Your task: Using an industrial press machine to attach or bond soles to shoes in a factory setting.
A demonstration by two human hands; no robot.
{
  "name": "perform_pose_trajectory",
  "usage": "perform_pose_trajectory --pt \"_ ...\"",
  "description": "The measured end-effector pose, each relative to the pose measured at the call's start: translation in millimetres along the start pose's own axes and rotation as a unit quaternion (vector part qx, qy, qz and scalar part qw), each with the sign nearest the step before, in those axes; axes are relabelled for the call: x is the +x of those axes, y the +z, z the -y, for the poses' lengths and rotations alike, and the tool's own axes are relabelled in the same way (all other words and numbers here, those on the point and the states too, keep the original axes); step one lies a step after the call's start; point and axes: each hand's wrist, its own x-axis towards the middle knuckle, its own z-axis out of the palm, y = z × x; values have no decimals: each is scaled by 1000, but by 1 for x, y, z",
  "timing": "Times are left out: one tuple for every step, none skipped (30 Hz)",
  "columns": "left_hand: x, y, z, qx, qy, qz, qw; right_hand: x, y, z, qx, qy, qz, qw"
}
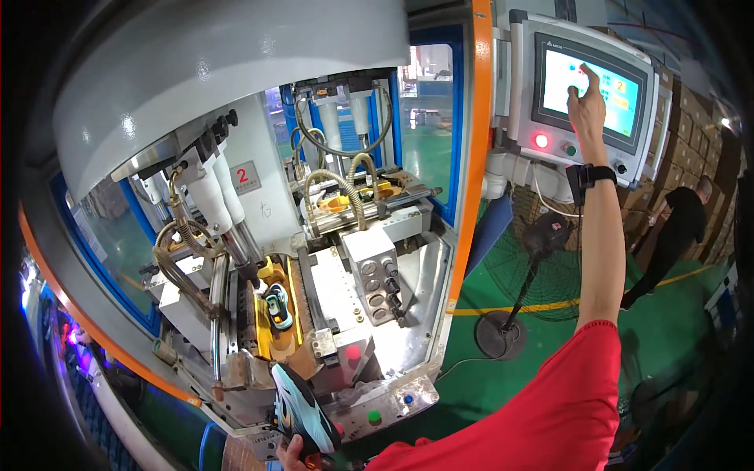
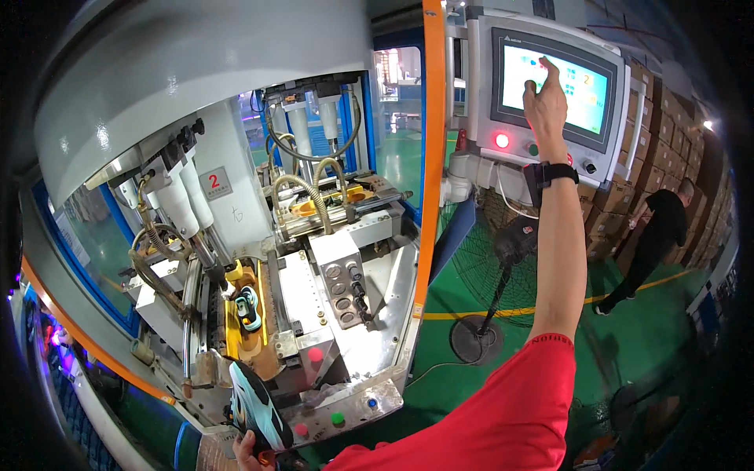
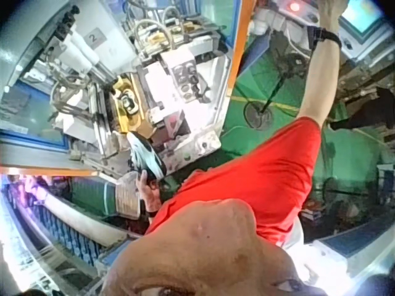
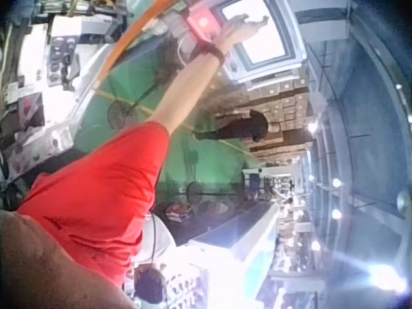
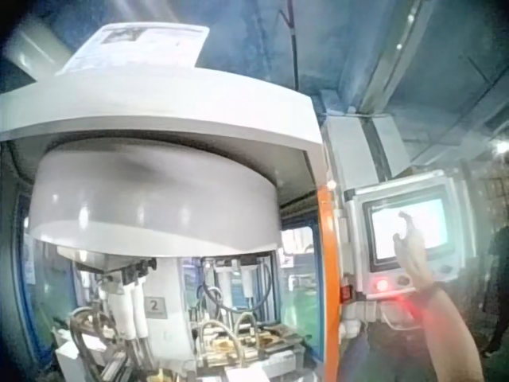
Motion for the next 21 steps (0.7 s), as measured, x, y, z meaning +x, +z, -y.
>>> perform_pose_trajectory --pt "-2 4 0 1 -1 1 1000 3 5 -11 -23 -22 9 999" --pt "-4 11 -1 9 8 2 1000 6 8 -22 -51 -122 -61 989" --pt "-7 16 -2 17 20 -2 1000 5 6 -20 -48 -121 -60 990" --pt "-9 19 0 16 21 -6 1000 0 0 -8 27 -36 -11 999" --pt "-10 22 2 11 22 -13 1000 -4 -7 5 102 48 39 993" --pt "-11 23 4 7 24 -22 999 -19 -20 33 144 69 42 986" --pt "-8 19 8 3 21 -28 999 -31 -20 38 187 28 -11 982" --pt "-21 9 8 -6 32 -50 998 -51 -19 55 262 0 -54 963" --pt "-21 -1 13 -20 23 -70 997 -73 -18 73 290 22 -28 956" --pt "-21 -6 18 -94 93 -30 991 -105 -9 101 374 13 -25 927" --pt "-35 9 4 -77 93 -11 993 -136 -2 116 386 39 30 921" --pt "-29 -6 13 -71 107 -51 990 -175 11 122 466 109 60 876" --pt "-37 -3 5 -56 112 -50 991 -222 14 145 481 126 158 853" --pt "-45 11 -3 -68 107 -78 989 -271 22 154 462 197 217 837" --pt "-37 -1 3 -65 93 -53 992 -314 18 163 485 160 253 822" --pt "-30 -11 12 -60 77 -54 994 -357 12 168 500 229 297 781" --pt "-28 -9 12 -55 84 -53 994 -395 7 167 463 199 360 785" --pt "-34 -16 10 -63 98 -64 991 -428 3 183 480 240 388 749" --pt "-46 -22 12 -69 107 -71 989 -450 -6 214 557 265 390 684" --pt "-57 -28 15 -92 108 -110 984 -467 -10 231 552 267 420 669" --pt "-69 -35 11 -103 107 -143 978 -477 -12 248 545 276 441 658"
